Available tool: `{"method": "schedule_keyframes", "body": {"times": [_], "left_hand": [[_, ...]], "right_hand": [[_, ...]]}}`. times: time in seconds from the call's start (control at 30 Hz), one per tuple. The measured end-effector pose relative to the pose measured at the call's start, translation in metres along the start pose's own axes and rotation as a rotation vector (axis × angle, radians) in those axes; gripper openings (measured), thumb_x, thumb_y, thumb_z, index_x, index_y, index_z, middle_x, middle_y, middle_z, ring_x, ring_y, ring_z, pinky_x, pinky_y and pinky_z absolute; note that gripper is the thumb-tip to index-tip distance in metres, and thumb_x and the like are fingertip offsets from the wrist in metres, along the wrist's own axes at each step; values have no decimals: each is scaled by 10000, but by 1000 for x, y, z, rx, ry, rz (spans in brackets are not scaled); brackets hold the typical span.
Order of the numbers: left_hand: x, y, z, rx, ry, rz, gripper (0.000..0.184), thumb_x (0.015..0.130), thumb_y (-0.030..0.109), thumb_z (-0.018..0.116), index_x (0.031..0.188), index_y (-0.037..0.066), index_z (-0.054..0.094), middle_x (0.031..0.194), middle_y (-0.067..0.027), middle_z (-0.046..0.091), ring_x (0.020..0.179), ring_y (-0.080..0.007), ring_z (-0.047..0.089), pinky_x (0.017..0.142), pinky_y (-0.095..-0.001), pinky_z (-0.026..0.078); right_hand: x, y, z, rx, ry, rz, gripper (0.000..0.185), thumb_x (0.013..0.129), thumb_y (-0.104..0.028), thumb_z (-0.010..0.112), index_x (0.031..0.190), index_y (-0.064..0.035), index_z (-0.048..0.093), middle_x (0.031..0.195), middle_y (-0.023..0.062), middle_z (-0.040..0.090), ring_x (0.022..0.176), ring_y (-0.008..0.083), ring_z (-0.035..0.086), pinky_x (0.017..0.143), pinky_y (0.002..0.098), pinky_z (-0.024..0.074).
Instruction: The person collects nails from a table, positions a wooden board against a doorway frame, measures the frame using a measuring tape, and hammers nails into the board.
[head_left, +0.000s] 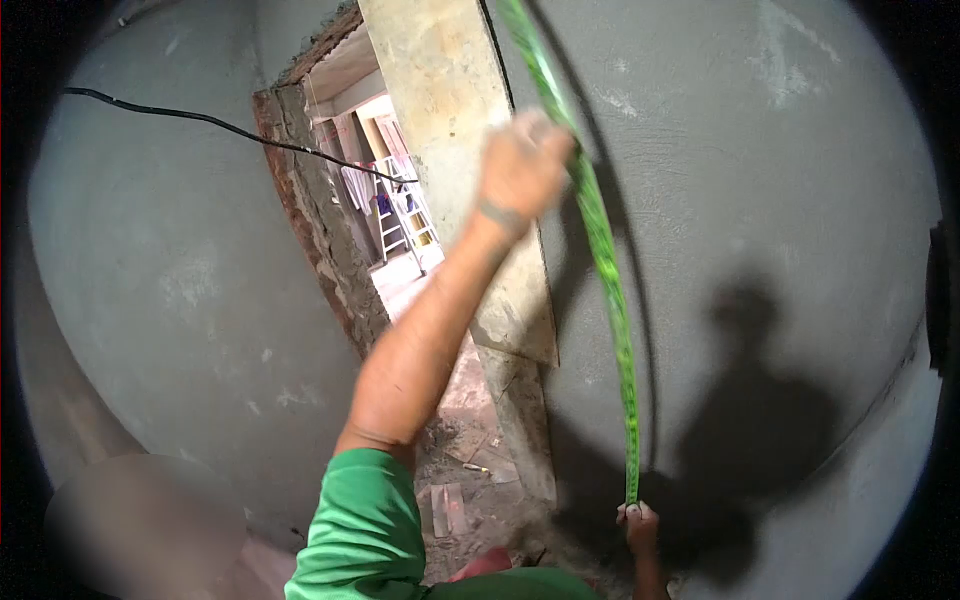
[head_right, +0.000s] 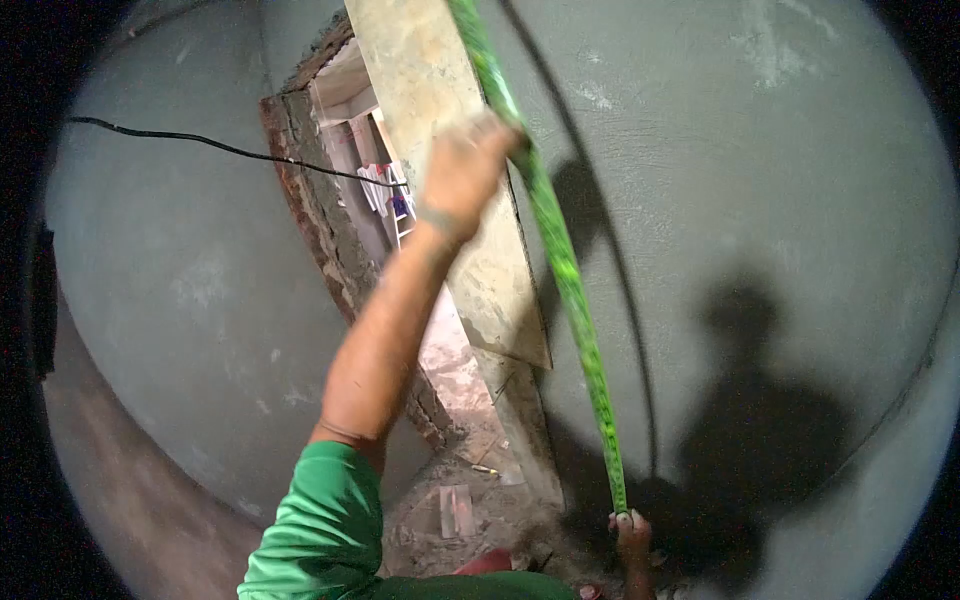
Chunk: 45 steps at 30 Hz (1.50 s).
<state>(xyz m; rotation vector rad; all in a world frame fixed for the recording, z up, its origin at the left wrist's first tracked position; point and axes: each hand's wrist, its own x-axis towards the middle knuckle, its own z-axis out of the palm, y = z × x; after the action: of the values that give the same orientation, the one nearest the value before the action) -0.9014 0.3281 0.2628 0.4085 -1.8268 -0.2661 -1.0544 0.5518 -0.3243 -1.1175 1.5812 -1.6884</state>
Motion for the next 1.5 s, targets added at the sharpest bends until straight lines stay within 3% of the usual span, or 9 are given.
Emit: {"method": "schedule_keyframes", "body": {"times": [0.17,0.23,0.4,0.43,0.6,0.83,1.17,1.27,1.5], "left_hand": [[65,-15,-74,-275,181,-200,177,929,152,622,894,-16,668,574,32,448,434,-56,315,390,-249,227],[69,-27,-96,-277,241,-148,229,951,199,615,899,-17,669,570,32,443,434,-48,316,387,-242,229],[30,-70,-128,20,37,-136,475,901,474,661,849,2,669,658,-35,567,523,-87,424,477,-275,353],[16,-71,-133,115,-36,-134,471,906,482,656,839,16,675,731,-53,624,612,-121,497,585,-297,425],[-23,-130,-191,118,-412,81,366,925,387,676,852,29,697,711,-32,620,643,-110,534,600,-291,449],[18,-265,-309,-409,-24,-354,442,919,435,692,979,-4,687,758,-30,645,483,-8,404,379,-161,266],[184,-296,-292,-1021,80,-228,589,883,547,704,1016,-14,585,836,-122,617,452,-50,354,341,-206,263],[194,-289,-281,-1025,328,-326,142,933,183,690,916,74,601,743,-95,620,448,-89,414,343,-240,314],[238,-313,-292,-890,300,-317,124,953,110,609,899,21,543,768,-95,562,435,-100,362,351,-278,281]], "right_hand": [[13,-48,-11,-332,19,-261,232,957,-168,501,878,-8,649,662,46,611,605,145,582,614,324,469],[19,-108,-15,-306,147,34,322,974,-300,559,853,-23,670,768,100,646,652,227,622,632,361,486],[61,-174,-32,-1043,388,-327,237,960,-278,602,1040,-57,625,1010,106,639,936,278,608,802,427,494],[78,-161,-52,-1598,487,-658,224,960,-255,610,1068,-60,619,1039,102,631,989,268,596,832,422,484],[108,-326,-29,-627,424,38,221,972,-242,627,1052,-36,627,990,79,640,880,201,595,837,354,458],[144,-410,-1,-551,491,-263,378,1010,-356,569,759,-74,577,625,-57,464,533,48,382,498,237,284],[205,-462,-5,-815,408,-507,409,1034,-345,521,722,-82,485,620,-65,359,554,41,310,495,261,239],[229,-479,-14,-868,470,-518,410,1034,-338,525,727,-70,481,636,-55,380,568,50,336,508,266,255],[311,-573,-45,-1170,634,-853,441,1033,-387,521,743,-53,523,652,-33,407,594,73,351,542,289,278]]}}
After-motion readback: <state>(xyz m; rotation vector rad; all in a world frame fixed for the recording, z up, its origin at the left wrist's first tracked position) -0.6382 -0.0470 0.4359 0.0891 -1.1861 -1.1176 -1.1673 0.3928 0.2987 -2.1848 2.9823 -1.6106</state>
